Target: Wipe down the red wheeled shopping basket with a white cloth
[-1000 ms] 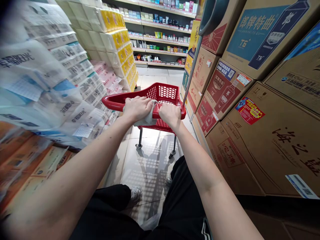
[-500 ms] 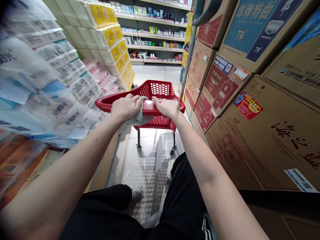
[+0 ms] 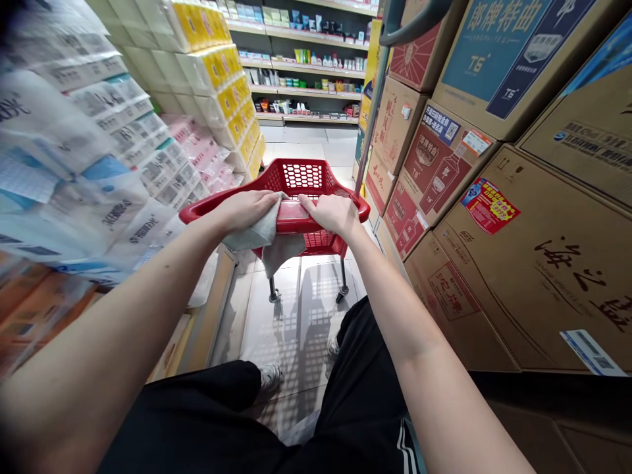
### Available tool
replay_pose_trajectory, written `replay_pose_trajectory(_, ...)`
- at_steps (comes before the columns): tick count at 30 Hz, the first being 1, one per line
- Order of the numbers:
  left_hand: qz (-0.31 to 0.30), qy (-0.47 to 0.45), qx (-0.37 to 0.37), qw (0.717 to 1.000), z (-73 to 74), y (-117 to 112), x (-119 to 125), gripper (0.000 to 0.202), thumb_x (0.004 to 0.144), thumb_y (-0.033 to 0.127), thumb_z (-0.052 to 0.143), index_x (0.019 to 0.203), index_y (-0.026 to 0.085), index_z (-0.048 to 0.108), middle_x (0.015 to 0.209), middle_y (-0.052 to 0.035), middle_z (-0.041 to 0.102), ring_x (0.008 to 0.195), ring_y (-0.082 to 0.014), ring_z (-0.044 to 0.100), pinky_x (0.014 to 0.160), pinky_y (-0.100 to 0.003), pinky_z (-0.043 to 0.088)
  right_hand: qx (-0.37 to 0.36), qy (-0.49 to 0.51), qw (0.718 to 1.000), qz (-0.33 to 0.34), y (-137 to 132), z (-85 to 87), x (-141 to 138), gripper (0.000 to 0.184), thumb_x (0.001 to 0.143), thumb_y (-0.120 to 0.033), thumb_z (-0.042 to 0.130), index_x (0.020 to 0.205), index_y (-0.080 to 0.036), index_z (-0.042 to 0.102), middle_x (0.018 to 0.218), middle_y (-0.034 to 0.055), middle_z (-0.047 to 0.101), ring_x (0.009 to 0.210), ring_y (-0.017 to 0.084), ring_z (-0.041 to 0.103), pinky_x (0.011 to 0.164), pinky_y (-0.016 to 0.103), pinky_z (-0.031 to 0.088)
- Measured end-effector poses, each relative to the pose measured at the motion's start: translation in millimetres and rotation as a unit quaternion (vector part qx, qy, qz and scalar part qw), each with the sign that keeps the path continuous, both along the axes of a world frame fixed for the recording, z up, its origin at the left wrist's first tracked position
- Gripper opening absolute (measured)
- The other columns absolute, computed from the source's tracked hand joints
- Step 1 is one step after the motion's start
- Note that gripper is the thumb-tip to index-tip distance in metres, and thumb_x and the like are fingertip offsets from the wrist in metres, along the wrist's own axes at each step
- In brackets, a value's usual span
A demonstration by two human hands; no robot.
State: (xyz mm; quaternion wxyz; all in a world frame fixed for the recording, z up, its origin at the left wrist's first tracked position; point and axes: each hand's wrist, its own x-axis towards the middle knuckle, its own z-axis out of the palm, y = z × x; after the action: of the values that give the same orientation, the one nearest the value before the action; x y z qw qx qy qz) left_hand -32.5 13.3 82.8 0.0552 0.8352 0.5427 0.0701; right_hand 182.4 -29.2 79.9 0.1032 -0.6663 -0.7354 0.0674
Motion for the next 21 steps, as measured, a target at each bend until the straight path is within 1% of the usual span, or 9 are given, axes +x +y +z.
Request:
replay_pose_trajectory(2, -0.019, -0.009, -0.007, 1.000, -1.6, -5, 0, 0.062, 0.097, 0.052, 0.016, 0.133, 0.023, 0.058, 0.135, -0.0050, 0.062, 0.122, -0.0231, 0.057, 0.101, -0.031, 0.041, 0.002, -0.002, 1.000, 0.003, 1, -0.1, 2, 0.087, 0.092, -0.076, 0.011, 0.100, -0.016, 0.074, 0.106, 0.0159, 0.073, 0.101, 0.029, 0.068, 0.088, 0.036, 0.047)
replay_pose_trajectory(4, -0.052, -0.013, -0.001, 0.999, -1.5, -13, 1, 0.062, 0.098, 0.051, 0.015, 0.136, 0.024, 0.055, 0.136, -0.0043, 0.061, 0.124, -0.0228, 0.055, 0.103, -0.032, 0.040, 0.001, -0.005, 1.000, 0.007, 2, 0.4, 5, 0.088, 0.092, -0.077, 0.012, 0.101, -0.015, 0.074, 0.104, 0.0160, 0.073, 0.101, 0.029, 0.068, 0.088, 0.036, 0.046)
replay_pose_trajectory(7, -0.129, -0.009, 0.031, 0.991, 1.6, -26, 5, 0.059, 0.098, 0.049, 0.016, 0.143, 0.026, 0.048, 0.143, -0.0012, 0.054, 0.130, -0.0210, 0.049, 0.109, -0.032, 0.036, -0.006, -0.009, 1.000, 0.017, 2, 2.7, 8, 0.089, 0.091, -0.078, 0.012, 0.102, -0.015, 0.074, 0.095, 0.0154, 0.074, 0.099, 0.029, 0.068, 0.086, 0.035, 0.046)
replay_pose_trajectory(9, -0.158, -0.004, 0.039, 0.987, 4.5, -30, 7, 0.060, 0.098, 0.049, 0.016, 0.144, 0.025, 0.045, 0.146, -0.0017, 0.052, 0.132, -0.0212, 0.048, 0.110, -0.032, 0.035, -0.011, -0.011, 1.000, 0.021, 2, 4.9, 9, 0.090, 0.090, -0.079, 0.013, 0.102, -0.014, 0.074, 0.087, 0.0144, 0.074, 0.098, 0.028, 0.068, 0.086, 0.034, 0.045)
replay_pose_trajectory(12, -0.130, 0.005, 0.012, 0.991, 8.7, -28, 9, 0.060, 0.097, 0.052, 0.018, 0.138, 0.023, 0.052, 0.139, -0.0036, 0.058, 0.125, -0.0232, 0.054, 0.103, -0.032, 0.040, -0.019, -0.014, 1.000, 0.021, 1, 8.0, 9, 0.087, 0.091, -0.078, 0.015, 0.102, -0.014, 0.074, 0.079, 0.0127, 0.073, 0.099, 0.028, 0.068, 0.086, 0.033, 0.045)
replay_pose_trajectory(15, -0.069, 0.007, -0.024, 0.997, 11.2, -19, 14, 0.060, 0.096, 0.053, 0.019, 0.125, 0.022, 0.061, 0.124, -0.0053, 0.067, 0.113, -0.0248, 0.061, 0.095, -0.032, 0.043, -0.023, -0.013, 0.999, 0.022, 2, 10.0, 9, 0.084, 0.093, -0.075, 0.016, 0.102, -0.014, 0.073, 0.078, 0.0117, 0.073, 0.101, 0.027, 0.067, 0.086, 0.032, 0.044)
replay_pose_trajectory(17, -0.029, 0.005, -0.038, 0.999, 10.9, -13, 19, 0.061, 0.096, 0.052, 0.018, 0.117, 0.020, 0.066, 0.117, -0.0072, 0.070, 0.108, -0.0256, 0.063, 0.091, -0.032, 0.044, -0.025, -0.014, 0.999, 0.024, 2, 10.6, 10, 0.083, 0.094, -0.074, 0.016, 0.100, -0.014, 0.073, 0.079, 0.0116, 0.073, 0.100, 0.026, 0.068, 0.085, 0.032, 0.044)
replay_pose_trajectory(19, 0.000, 0.002, -0.038, 0.999, 9.2, -10, 23, 0.061, 0.096, 0.049, 0.018, 0.109, 0.018, 0.069, 0.114, -0.0091, 0.071, 0.106, -0.0263, 0.063, 0.088, -0.032, 0.045, -0.032, -0.015, 0.999, 0.026, 3, 10.7, 12, 0.084, 0.093, -0.075, 0.015, 0.097, -0.014, 0.072, 0.078, 0.0114, 0.073, 0.098, 0.026, 0.068, 0.084, 0.031, 0.044)
replay_pose_trajectory(21, 0.013, -0.003, -0.022, 1.000, 7.1, -12, 25, 0.061, 0.096, 0.048, 0.018, 0.106, 0.018, 0.070, 0.113, -0.0101, 0.071, 0.106, -0.0276, 0.063, 0.087, -0.034, 0.045, -0.040, -0.014, 0.999, 0.027, 4, 10.4, 13, 0.084, 0.093, -0.075, 0.015, 0.095, -0.014, 0.072, 0.075, 0.0108, 0.073, 0.093, 0.025, 0.069, 0.083, 0.031, 0.044)
